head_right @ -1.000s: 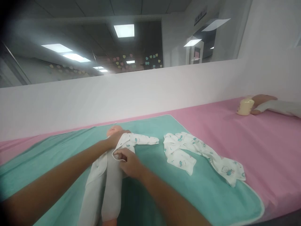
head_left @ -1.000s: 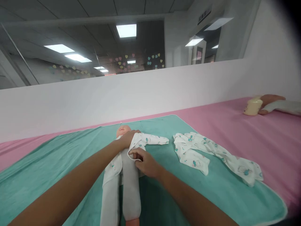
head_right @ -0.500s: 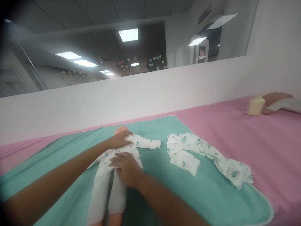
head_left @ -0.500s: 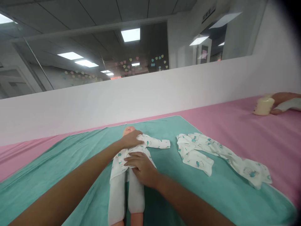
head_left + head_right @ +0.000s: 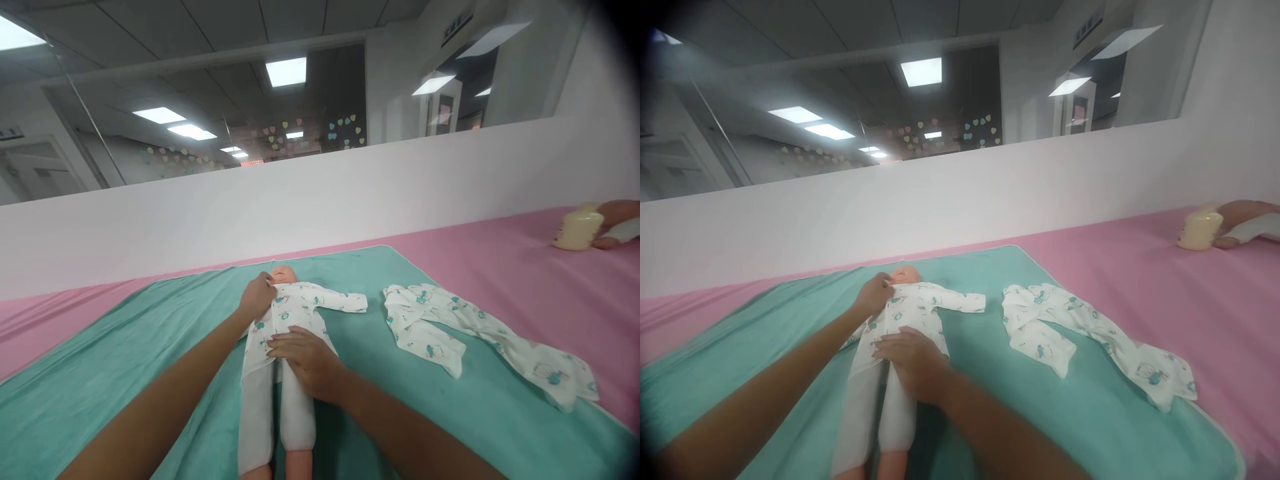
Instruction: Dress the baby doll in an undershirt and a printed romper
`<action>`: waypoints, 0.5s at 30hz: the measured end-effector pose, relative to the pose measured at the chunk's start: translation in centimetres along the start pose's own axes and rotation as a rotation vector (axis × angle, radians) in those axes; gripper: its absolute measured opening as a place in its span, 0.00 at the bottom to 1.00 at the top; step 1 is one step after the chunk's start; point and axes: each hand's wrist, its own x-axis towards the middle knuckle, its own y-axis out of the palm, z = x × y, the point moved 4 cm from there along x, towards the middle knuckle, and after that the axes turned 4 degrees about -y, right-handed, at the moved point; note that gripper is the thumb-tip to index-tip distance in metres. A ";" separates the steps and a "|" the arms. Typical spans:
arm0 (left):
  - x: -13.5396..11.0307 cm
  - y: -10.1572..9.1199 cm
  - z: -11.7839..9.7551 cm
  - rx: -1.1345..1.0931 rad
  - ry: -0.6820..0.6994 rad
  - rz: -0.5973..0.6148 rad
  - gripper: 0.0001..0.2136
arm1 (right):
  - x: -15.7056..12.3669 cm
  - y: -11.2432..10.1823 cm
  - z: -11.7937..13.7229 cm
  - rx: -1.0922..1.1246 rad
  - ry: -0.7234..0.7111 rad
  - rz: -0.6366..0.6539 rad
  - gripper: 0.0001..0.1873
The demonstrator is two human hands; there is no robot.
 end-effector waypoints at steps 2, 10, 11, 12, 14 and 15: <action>-0.4 0.5 1.1 -0.104 -0.007 -0.051 0.13 | 0.0 -0.1 0.1 0.004 0.001 -0.012 0.21; -3.4 2.2 4.1 -0.462 0.061 -0.101 0.16 | 0.0 -1.1 0.8 0.091 0.105 -0.056 0.14; -4.0 2.3 4.6 -0.518 0.099 -0.092 0.17 | 0.0 -1.5 0.6 0.107 0.136 -0.105 0.14; -4.6 2.4 5.0 -0.567 0.137 -0.087 0.17 | 0.0 -1.9 0.3 0.112 0.171 -0.166 0.13; -5.6 2.4 5.7 -0.609 0.180 -0.099 0.18 | 0.0 -2.6 -0.6 0.093 0.254 -0.272 0.12; -5.9 2.3 5.9 -0.599 0.175 -0.111 0.18 | -0.1 -2.9 -1.2 0.078 0.296 -0.298 0.12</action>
